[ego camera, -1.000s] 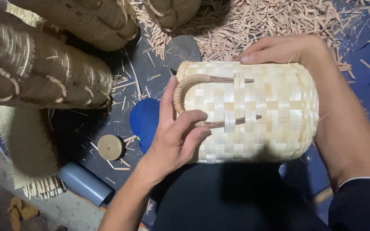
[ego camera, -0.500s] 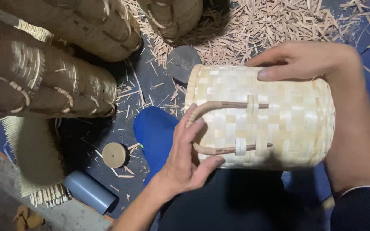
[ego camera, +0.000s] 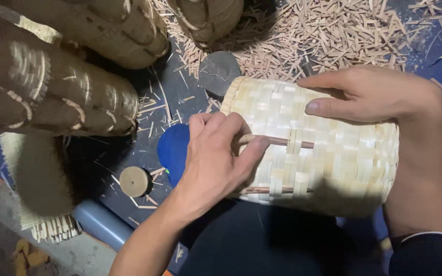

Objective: The person sits on the workshop floor weaving a bamboo basket, tightening and tucking woven strips by hand. They use a knife to trim protruding strip ends, bend a curved bamboo handle into the rim, secure it with strips, then turn the basket to check the weave and set it with other finished baskets.

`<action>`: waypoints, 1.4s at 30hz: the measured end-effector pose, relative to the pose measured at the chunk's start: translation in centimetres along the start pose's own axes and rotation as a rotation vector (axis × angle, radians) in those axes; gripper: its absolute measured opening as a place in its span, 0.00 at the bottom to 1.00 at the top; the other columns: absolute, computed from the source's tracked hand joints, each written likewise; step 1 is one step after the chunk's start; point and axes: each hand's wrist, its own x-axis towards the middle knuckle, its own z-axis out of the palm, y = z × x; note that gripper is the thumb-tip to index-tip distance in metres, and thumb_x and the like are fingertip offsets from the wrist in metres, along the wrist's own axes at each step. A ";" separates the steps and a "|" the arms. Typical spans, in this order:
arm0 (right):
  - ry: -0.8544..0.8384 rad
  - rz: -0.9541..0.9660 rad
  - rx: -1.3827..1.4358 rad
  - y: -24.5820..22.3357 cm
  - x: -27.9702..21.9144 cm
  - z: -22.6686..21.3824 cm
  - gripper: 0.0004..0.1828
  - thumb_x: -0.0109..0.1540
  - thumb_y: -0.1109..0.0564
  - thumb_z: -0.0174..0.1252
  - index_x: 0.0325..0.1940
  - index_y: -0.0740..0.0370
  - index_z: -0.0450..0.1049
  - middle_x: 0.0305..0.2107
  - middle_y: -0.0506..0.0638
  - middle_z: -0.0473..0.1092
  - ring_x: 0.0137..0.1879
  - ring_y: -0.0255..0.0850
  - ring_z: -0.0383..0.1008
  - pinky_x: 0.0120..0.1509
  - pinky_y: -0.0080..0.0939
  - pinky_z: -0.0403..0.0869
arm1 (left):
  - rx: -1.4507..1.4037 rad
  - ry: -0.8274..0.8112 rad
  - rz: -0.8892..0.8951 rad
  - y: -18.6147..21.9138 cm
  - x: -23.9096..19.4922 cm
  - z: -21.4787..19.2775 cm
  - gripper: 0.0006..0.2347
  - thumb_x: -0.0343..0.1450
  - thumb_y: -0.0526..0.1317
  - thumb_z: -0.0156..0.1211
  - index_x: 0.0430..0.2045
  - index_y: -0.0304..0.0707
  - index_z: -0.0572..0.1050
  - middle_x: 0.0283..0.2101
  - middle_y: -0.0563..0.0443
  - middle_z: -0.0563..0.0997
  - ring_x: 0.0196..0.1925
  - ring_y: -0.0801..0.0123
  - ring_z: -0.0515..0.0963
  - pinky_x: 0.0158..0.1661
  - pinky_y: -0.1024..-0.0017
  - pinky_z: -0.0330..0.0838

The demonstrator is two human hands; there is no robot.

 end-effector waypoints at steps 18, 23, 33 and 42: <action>-0.012 0.045 0.028 -0.4 -1.0 0.5 0.35 0.62 0.33 0.54 0.71 0.44 0.67 0.43 0.56 0.81 0.46 0.50 0.84 0.49 0.50 0.80 | -0.069 -0.037 -0.011 -0.2 0.2 -0.2 0.13 0.66 0.46 0.68 0.28 0.36 0.75 0.30 0.44 0.76 0.40 0.50 0.71 0.46 0.56 0.65; -0.009 0.052 0.035 -0.8 -0.9 0.5 0.35 0.62 0.32 0.53 0.71 0.43 0.68 0.45 0.56 0.80 0.48 0.52 0.82 0.51 0.51 0.79 | -0.089 -0.036 -0.046 -0.6 0.2 0.3 0.11 0.66 0.45 0.66 0.25 0.36 0.75 0.29 0.45 0.76 0.39 0.51 0.72 0.44 0.58 0.67; 0.017 0.025 0.148 2.2 -1.1 1.4 0.34 0.62 0.35 0.56 0.71 0.46 0.68 0.47 0.54 0.80 0.49 0.48 0.81 0.51 0.47 0.79 | -0.391 0.049 0.054 -2.9 -2.5 0.6 0.19 0.71 0.38 0.64 0.56 0.32 0.71 0.57 0.38 0.72 0.61 0.55 0.76 0.62 0.67 0.71; -0.029 0.012 0.683 11.0 0.2 5.6 0.33 0.66 0.55 0.53 0.77 0.62 0.65 0.52 0.62 0.78 0.50 0.47 0.82 0.48 0.48 0.81 | -1.364 -0.272 -0.194 -6.0 -7.3 5.8 0.37 0.73 0.37 0.65 0.76 0.27 0.49 0.73 0.34 0.64 0.75 0.56 0.63 0.72 0.61 0.58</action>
